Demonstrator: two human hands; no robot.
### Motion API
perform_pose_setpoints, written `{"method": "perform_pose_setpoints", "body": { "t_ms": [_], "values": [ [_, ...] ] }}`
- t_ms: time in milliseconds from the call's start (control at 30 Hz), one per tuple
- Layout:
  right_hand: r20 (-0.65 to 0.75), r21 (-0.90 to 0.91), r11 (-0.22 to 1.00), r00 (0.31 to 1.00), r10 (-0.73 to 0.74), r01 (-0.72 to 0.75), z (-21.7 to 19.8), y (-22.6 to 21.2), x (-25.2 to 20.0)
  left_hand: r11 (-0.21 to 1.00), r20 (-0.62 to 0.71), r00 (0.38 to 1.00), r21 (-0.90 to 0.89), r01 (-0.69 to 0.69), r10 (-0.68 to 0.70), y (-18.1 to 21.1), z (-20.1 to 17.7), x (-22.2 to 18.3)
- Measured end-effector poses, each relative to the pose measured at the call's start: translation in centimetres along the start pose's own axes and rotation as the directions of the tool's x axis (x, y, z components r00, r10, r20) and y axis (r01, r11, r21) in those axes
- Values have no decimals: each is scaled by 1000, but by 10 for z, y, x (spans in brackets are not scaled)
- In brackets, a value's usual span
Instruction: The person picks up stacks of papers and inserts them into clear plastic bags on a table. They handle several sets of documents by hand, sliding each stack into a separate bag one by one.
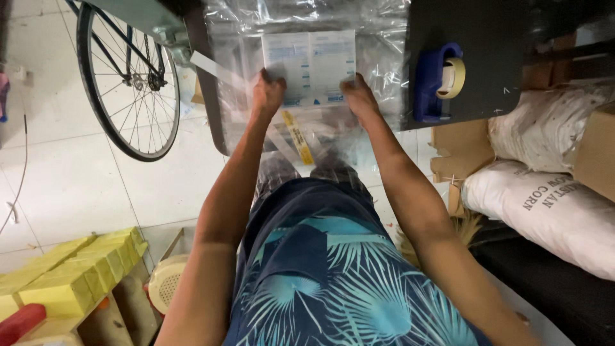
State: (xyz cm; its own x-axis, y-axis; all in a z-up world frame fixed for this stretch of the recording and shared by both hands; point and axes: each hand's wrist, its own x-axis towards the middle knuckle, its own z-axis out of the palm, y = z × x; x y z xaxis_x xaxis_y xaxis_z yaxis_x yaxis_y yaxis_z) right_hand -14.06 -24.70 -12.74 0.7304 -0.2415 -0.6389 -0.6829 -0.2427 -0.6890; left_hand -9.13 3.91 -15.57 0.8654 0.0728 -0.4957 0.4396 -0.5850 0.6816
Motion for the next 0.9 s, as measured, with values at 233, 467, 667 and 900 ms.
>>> {"method": "perform_pose_setpoints", "body": {
  "t_ms": [233, 467, 667, 900],
  "values": [
    [30, 178, 973, 987, -155, 147, -12, -71, -67, 948, 136, 991, -316, 32, 12, 46, -40, -43],
    [-11, 83, 974, 978, -208, 208, -3, -76, -73, 943, 83, 995, -331, -28, 59, 37, -35, -38],
    [65, -550, 651, 804, -591, 523, -17, -110, -56, 810, -51, 858, 363, -461, 512, 130, -86, -47],
    [364, -771, 424, 875, -319, 475, -11, -215, -27, 585, 324, 899, 682, -438, 296, 166, -49, 53]
  ]
}}
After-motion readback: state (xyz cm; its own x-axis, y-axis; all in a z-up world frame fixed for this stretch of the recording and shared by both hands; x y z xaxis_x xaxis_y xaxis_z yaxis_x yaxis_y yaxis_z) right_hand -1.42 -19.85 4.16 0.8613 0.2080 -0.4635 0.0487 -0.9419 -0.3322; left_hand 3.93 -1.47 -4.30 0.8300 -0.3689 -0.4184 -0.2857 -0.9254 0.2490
